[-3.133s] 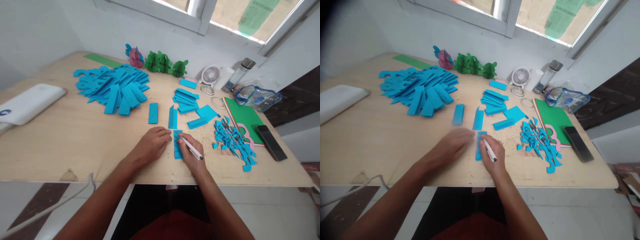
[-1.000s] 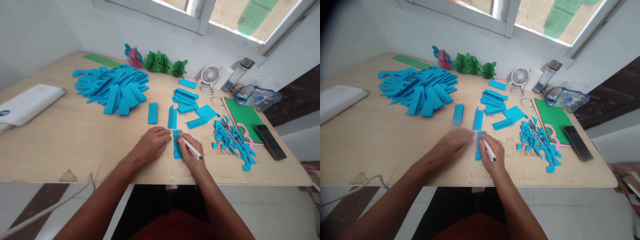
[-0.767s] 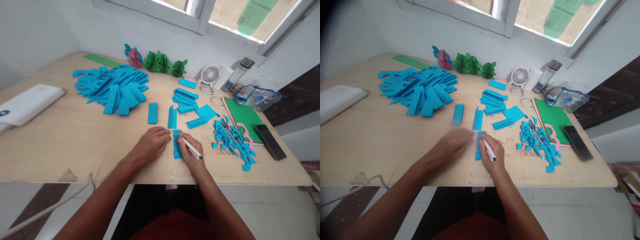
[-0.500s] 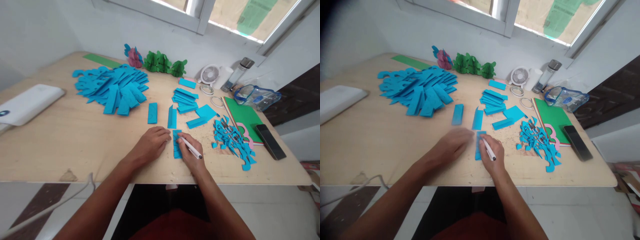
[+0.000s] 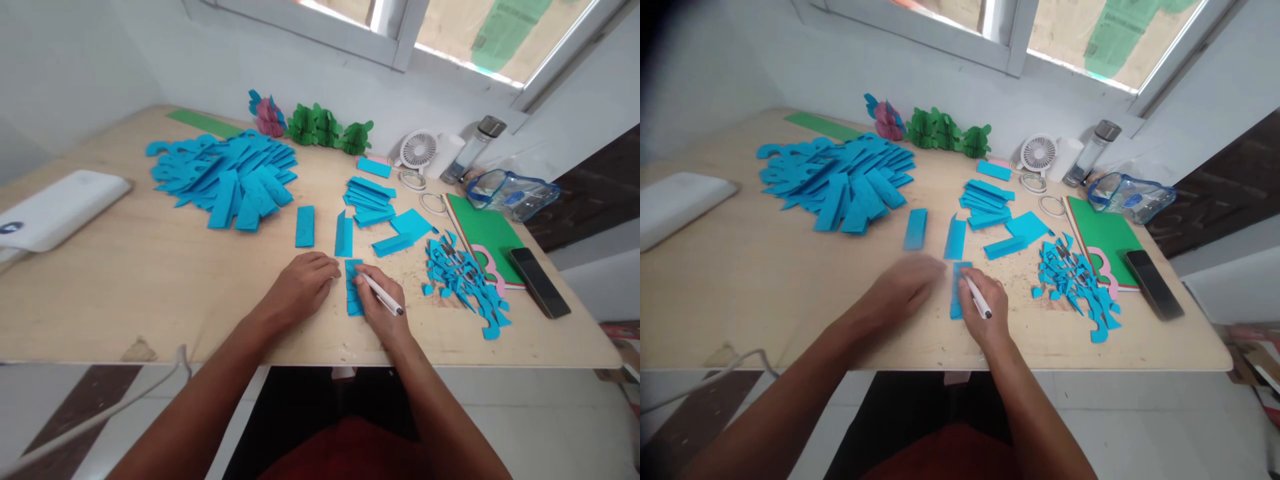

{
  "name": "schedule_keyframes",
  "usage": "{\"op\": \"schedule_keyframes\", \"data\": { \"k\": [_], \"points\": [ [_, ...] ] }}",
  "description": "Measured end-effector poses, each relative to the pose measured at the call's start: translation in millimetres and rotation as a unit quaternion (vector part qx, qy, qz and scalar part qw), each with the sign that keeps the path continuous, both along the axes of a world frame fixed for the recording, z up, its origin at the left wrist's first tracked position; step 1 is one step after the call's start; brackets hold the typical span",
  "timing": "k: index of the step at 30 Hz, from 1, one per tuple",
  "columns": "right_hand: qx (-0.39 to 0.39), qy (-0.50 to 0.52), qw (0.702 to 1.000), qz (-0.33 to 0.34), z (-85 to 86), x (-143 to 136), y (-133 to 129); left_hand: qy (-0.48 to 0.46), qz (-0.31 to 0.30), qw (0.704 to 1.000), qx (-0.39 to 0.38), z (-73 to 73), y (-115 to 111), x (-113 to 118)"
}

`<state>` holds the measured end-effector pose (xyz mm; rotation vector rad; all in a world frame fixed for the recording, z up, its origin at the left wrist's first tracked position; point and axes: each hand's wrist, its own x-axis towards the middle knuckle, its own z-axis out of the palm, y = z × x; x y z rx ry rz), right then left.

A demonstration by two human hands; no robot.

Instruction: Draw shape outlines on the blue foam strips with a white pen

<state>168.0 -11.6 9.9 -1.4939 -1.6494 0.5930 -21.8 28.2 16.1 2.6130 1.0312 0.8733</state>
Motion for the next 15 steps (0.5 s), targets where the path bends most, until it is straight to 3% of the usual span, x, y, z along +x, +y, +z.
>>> {"op": "schedule_keyframes", "data": {
  "k": [9, 15],
  "points": [
    [-0.002, 0.009, 1.000, -0.003, -3.2, 1.1, 0.5, -0.016, 0.029, 0.999, -0.020, 2.7, -1.0, 0.8],
    [0.004, 0.000, 1.000, 0.000, -1.4, 1.4, 0.5, -0.036, -0.016, 0.998, -0.048, 0.5, 1.0, 0.1]
  ]
}}
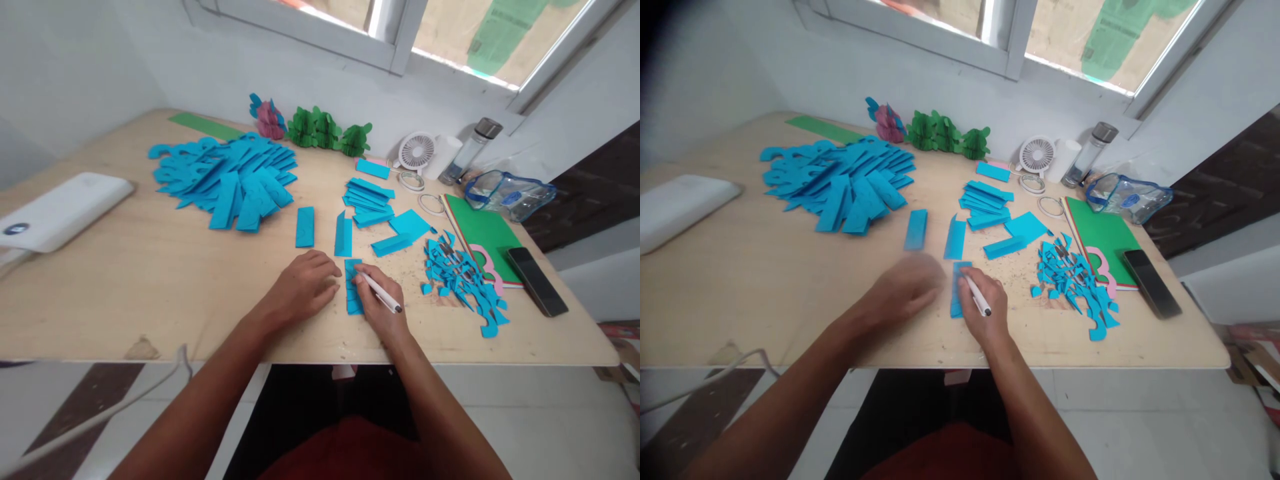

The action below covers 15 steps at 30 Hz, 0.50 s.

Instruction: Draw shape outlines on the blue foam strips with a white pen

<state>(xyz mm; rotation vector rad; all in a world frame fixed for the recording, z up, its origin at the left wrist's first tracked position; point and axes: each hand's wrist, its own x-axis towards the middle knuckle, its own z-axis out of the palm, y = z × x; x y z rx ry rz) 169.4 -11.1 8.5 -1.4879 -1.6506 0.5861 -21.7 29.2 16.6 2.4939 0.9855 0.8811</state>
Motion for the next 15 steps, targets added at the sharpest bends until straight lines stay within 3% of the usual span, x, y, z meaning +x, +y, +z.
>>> {"op": "schedule_keyframes", "data": {
  "k": [15],
  "points": [
    [0.008, 0.011, 1.000, 0.009, 1.6, -0.8, -1.5, 0.023, -0.016, 1.000, -0.003, -2.2, -0.5, 5.8]
  ]
}}
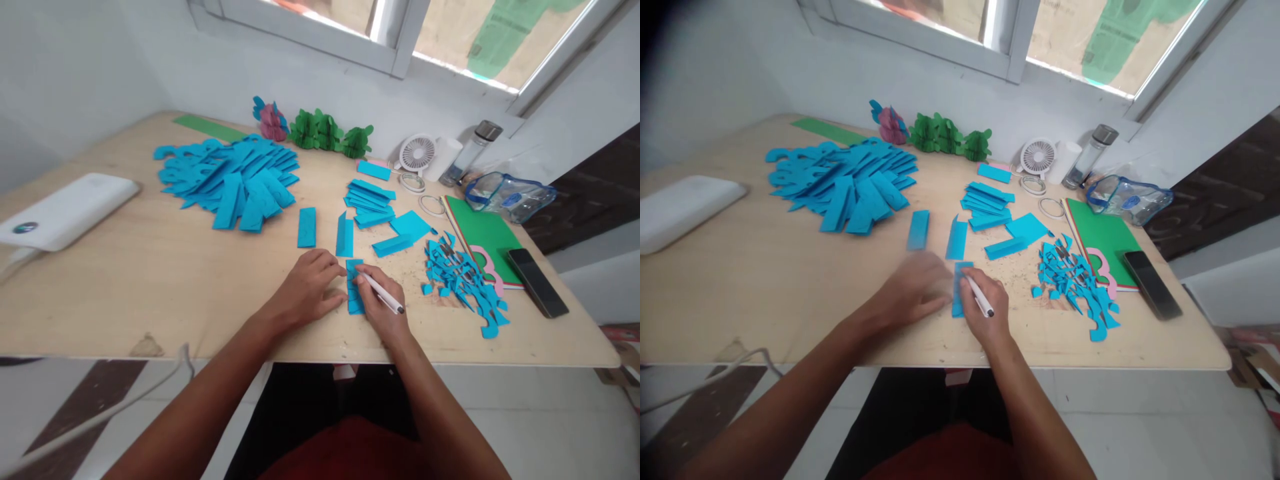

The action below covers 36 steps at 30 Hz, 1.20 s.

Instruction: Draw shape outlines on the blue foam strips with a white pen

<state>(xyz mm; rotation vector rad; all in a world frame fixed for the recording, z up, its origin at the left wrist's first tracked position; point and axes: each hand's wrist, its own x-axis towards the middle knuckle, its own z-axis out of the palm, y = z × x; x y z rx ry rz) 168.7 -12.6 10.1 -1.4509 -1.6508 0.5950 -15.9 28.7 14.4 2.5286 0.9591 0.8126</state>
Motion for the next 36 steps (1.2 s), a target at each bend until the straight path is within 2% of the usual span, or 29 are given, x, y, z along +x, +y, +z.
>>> {"op": "schedule_keyframes", "data": {
  "k": [6, 12, 22, 27, 36],
  "points": [
    [0.003, 0.012, 1.000, 0.002, 0.6, -0.3, -1.3, 0.028, 0.002, 1.000, 0.007, -3.4, -0.1, 3.3],
    [0.024, 0.030, 0.998, -0.055, 3.4, -0.9, -3.0, 0.026, 0.006, 0.999, 0.019, -5.5, -0.5, 4.7],
    [0.017, 0.078, 0.996, 0.048, 0.6, -1.1, -2.2, 0.028, -0.003, 1.000, 0.006, -4.5, 0.2, 2.8],
    [0.010, 0.128, 0.991, 0.037, -5.4, -0.7, -0.3, 0.029, 0.000, 1.000, 0.003, -3.2, 0.4, 2.2],
    [0.017, 0.106, 0.994, 0.024, -3.3, 0.0, 0.4, 0.016, 0.004, 1.000, 0.004, -7.1, 2.7, 2.3]
  ]
}}
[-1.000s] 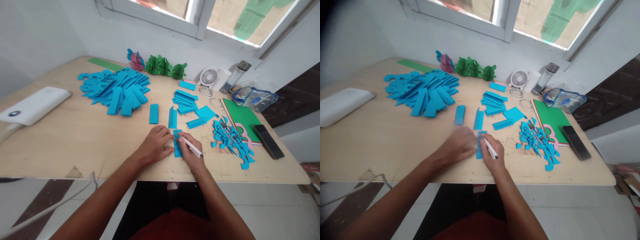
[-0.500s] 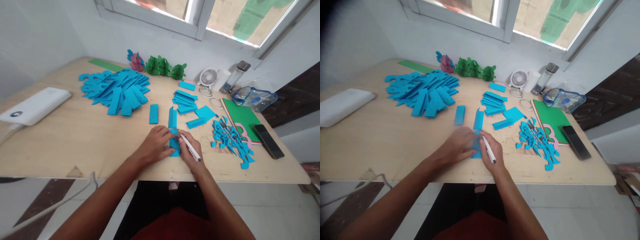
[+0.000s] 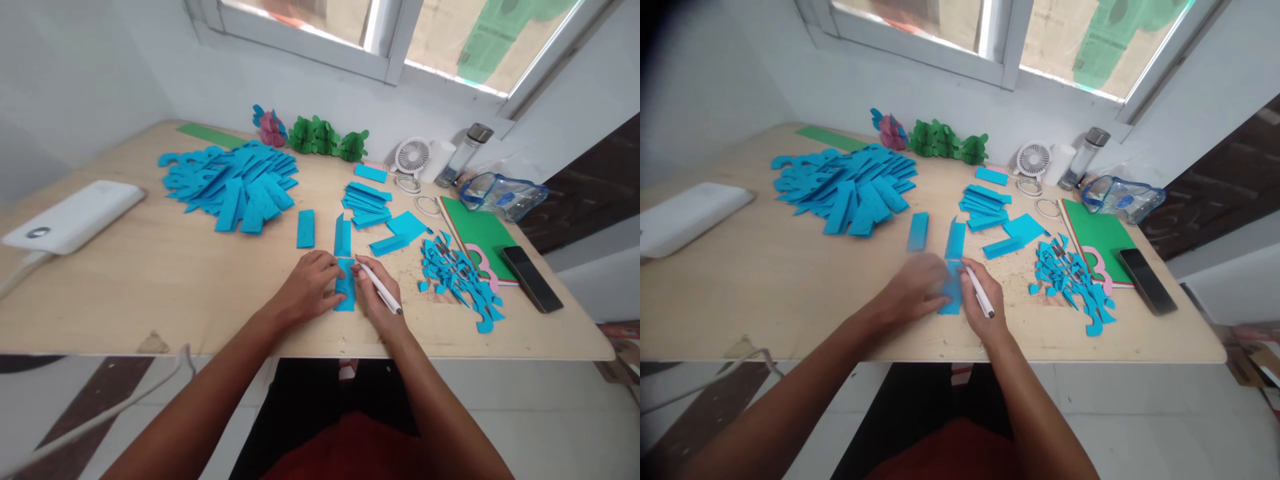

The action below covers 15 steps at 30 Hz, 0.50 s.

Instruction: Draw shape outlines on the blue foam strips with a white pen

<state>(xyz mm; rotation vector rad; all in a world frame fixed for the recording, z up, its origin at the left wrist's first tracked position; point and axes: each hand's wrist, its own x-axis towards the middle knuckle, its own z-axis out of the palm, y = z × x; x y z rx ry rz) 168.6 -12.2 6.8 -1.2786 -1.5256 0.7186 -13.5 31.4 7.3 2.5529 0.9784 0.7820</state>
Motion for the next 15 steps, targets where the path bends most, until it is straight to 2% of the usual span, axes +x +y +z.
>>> {"op": "schedule_keyframes", "data": {
  "k": [9, 15],
  "points": [
    [-0.016, -0.011, 1.000, 0.003, 1.9, -0.1, 0.2, 0.000, -0.008, 1.000, -0.001, -4.4, 2.8, 0.5],
    [-0.016, -0.001, 1.000, 0.009, 0.9, 0.9, 0.9, -0.009, -0.018, 0.999, -0.033, -5.9, 5.4, 0.5]
  ]
}}
